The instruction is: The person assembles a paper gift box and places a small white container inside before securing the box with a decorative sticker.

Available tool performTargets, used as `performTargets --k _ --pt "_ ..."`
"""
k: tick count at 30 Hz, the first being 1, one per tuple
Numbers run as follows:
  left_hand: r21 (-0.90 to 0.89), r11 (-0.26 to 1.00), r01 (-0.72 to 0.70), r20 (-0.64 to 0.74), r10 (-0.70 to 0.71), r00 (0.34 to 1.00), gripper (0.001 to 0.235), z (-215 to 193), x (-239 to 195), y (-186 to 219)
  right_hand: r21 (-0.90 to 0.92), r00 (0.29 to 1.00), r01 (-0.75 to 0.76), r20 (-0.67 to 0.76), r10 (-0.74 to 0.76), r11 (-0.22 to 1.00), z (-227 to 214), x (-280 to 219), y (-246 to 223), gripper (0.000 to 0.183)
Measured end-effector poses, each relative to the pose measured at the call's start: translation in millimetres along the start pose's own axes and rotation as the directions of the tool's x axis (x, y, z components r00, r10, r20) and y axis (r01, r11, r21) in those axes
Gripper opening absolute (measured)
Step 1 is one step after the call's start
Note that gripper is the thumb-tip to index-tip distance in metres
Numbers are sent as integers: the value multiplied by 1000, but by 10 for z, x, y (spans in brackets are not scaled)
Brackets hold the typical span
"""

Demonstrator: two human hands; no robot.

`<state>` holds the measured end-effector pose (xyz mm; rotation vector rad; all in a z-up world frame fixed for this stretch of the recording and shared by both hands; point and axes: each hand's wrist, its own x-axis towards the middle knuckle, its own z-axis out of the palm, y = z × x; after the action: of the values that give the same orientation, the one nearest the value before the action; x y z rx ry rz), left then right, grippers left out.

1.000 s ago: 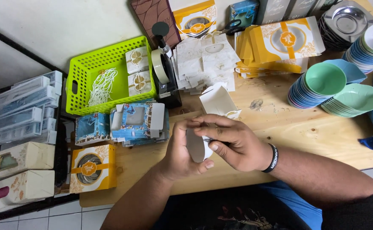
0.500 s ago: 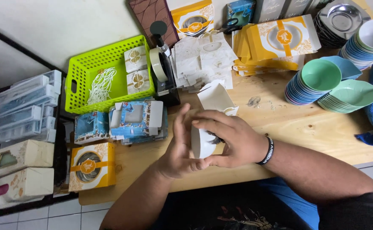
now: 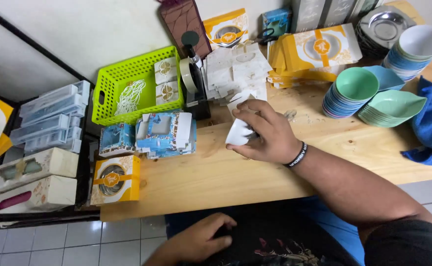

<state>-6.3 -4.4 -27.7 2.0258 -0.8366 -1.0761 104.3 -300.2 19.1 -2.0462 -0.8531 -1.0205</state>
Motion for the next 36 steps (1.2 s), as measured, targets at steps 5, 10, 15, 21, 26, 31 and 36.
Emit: performTargets --k 5,10,15,21,26,31,36 --pt "-163 986 32 -66 -43 997 43 933 876 -1778 6 995 1 -99 -1 1000 82 10 -56 64" --pt "-142 989 48 -59 -57 997 45 1740 1378 -2539 40 978 59 -200 -50 997 101 25 -105 57" --pt "-119 990 76 -16 -79 997 47 2040 1684 -2619 38 972 86 -223 -75 996 117 -7 -74 58" --pt "-100 987 128 32 -126 992 50 2252 1682 -2437 63 972 51 -232 -35 997 133 -6 -16 60" --pt "-71 979 191 78 -186 980 52 1881 1261 -2066 75 963 36 -268 -15 997 103 5 -6 60" --pt "-31 967 251 104 -247 963 55 2128 1256 -2083 91 963 25 -271 1 996 85 36 -8 61" --pt "8 956 292 135 -291 947 57 2304 1406 -2507 118 965 -2 -262 33 993 60 13 22 61"
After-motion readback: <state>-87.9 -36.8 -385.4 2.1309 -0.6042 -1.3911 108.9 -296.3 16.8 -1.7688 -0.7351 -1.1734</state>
